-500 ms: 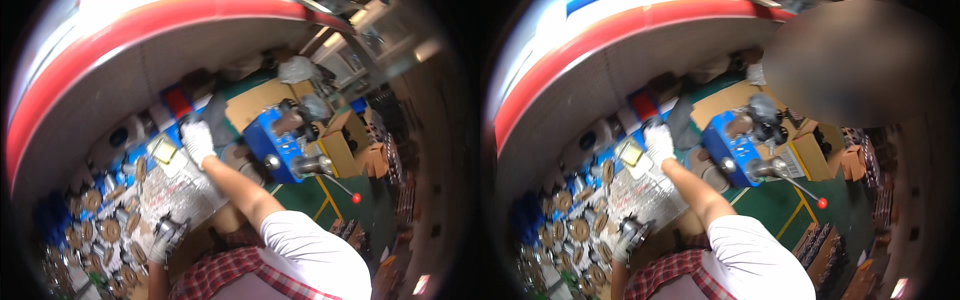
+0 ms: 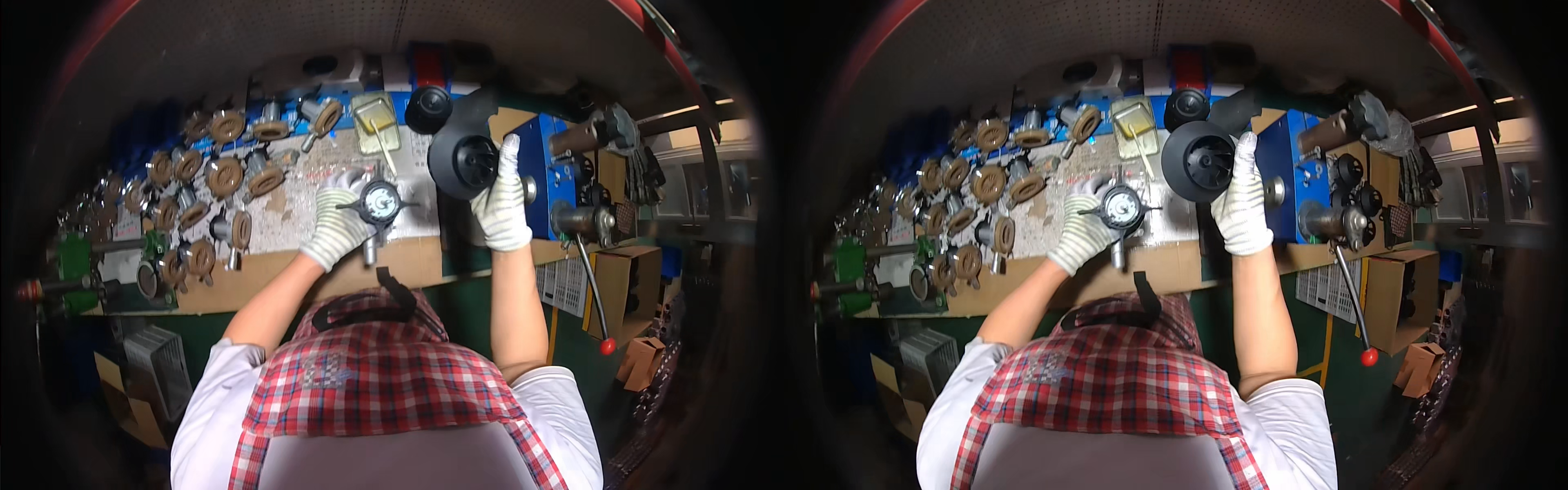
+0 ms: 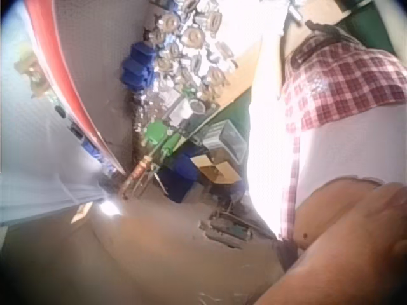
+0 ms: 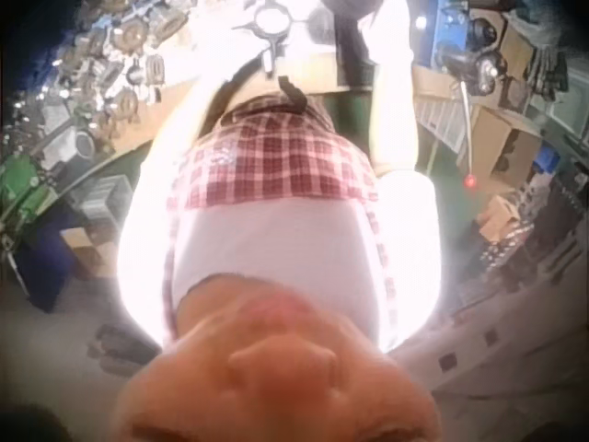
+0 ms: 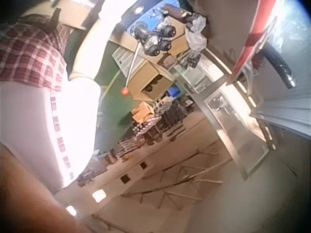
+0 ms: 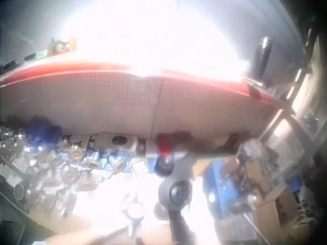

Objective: The person retrieves black circular components from a cardboard box and repeatedly places them into a blue press machine, operating the lever to press them onto metal shafts. The person then removes the assembled units and places them on the workbench, repeating the cycle with additional components.

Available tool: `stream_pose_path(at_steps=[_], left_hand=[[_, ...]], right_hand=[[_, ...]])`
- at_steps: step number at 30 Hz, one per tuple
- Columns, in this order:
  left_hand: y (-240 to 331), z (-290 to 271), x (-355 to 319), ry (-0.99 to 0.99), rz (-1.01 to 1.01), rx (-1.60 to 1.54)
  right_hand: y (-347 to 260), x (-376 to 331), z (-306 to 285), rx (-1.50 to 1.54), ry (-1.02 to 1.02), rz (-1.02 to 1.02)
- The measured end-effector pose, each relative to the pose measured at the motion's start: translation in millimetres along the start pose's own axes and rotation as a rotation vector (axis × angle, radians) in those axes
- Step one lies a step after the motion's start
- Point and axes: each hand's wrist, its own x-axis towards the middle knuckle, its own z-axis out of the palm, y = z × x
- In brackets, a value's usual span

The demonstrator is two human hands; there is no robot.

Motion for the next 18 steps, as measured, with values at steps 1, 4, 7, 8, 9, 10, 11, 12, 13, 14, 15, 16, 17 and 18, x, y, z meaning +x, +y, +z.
stream_pose_path(at_steps=[1, 4, 7, 8, 9, 10, 11, 12, 13, 14, 15, 16, 17, 18], left_hand=[[9, 2, -1, 0.050, 0.005, -0.094], [42, 5, -10, 0.094, 0.020, -0.072], [53, 34, -13, 0.174, 0.004, -0.169], [61, 40, -13, 0.173, -0.052, -0.249], [69, 45, -16, 0.177, -0.026, -0.255], [79, 47, -19, 0.179, -0.002, -0.262], [87, 51, -22, 0.181, 0.021, -0.269], [94, 57, -24, 0.166, -0.007, -0.306], [100, 62, -25, 0.150, -0.042, -0.339], [106, 66, -27, 0.136, -0.077, -0.372], [113, 71, -30, 0.114, -0.160, -0.465], [119, 78, -34, 0.090, -0.112, -0.395], [125, 86, -38, 0.068, -0.059, -0.327], [131, 92, -40, 0.047, -0.007, -0.258]], right_hand=[[-3, -16, -7, -0.019, -0.022, 0.037], [-5, -58, -12, -0.208, -0.047, 0.057], [-4, -84, -21, -0.900, -0.209, -0.212], [2, -86, -29, -0.915, -0.228, -0.254], [2, -89, -34, -0.954, -0.215, -0.238], [6, -89, -46, -0.963, -0.195, -0.248], [6, -89, -57, -0.983, -0.167, -0.249], [4, -92, -66, -1.003, -0.141, -0.250], [3, -95, -73, -1.011, -0.137, -0.243], [1, -99, -78, -1.019, -0.135, -0.237], [-1, -101, -85, -1.026, -0.134, -0.230], [0, -100, -97, -1.037, -0.119, -0.199], [5, -96, -114, -1.049, -0.102, -0.174], [10, -90, -132, -1.060, -0.085, -0.148]])
